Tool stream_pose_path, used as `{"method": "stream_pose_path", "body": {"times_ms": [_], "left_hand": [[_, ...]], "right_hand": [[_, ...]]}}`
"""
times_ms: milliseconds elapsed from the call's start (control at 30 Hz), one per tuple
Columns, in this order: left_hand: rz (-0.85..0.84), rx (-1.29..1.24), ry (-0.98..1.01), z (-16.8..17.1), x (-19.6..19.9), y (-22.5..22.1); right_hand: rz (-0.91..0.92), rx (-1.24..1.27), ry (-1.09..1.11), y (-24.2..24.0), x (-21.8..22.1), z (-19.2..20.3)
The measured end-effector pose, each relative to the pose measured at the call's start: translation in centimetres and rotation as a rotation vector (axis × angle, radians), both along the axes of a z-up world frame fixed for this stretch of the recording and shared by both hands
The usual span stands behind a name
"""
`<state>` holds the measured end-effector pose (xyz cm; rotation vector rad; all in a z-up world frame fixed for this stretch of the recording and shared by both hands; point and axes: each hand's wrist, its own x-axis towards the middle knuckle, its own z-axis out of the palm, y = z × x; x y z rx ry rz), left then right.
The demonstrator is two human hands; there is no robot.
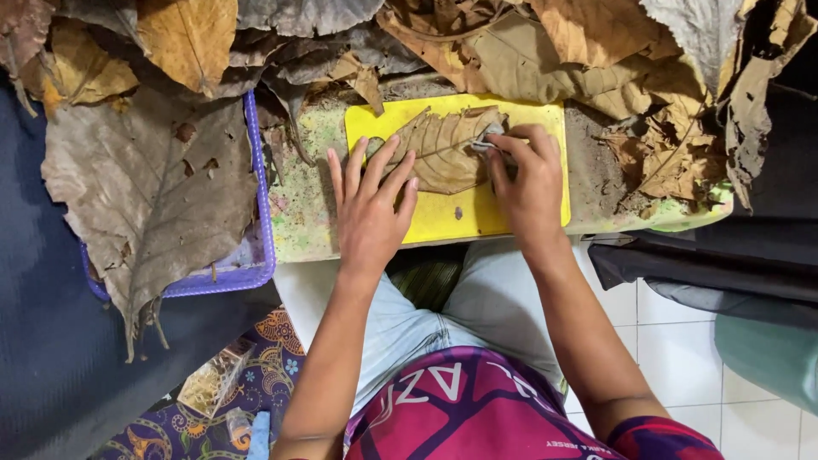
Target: Cleaning dried leaves by rubbing them with a cloth on a yellow cutting board.
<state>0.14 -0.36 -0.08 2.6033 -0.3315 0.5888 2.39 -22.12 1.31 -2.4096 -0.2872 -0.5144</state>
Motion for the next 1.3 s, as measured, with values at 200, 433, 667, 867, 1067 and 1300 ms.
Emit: {"method": "stream_pose_path", "body": {"times_ms": [200, 433, 667, 867, 1067, 1300], "left_hand": [[-0.02, -0.012, 0.013, -0.2, -0.2, 0.2], [-0.034, -0.022, 0.024, 0.3, -0.1, 0.2], [-0.05, -0.022, 0.062, 0.6, -0.3, 0.3], [-0.058, -0.041, 0.085, 0.4, -0.2, 0.4], [-0.059, -0.045, 0.117, 0.5, -0.1, 0.4], [-0.046, -0.05, 0.17, 0.3, 0.0, 0.5]], "right_hand": [[0.11, -0.062, -0.008, -1.0, 0.1, -3.0], [0.043, -0.083, -0.058, -2.0, 1.5, -2.2], [0.3, -0.046, -0.054, 1.6, -0.3, -1.4], [0.306, -0.109, 0.042, -1.6, -0.4, -0.6], [0.395, -0.211, -0.071, 1.3, 0.7, -0.1], [0.427, -0.22, -0.019, 2.2, 0.7, 0.5]]}}
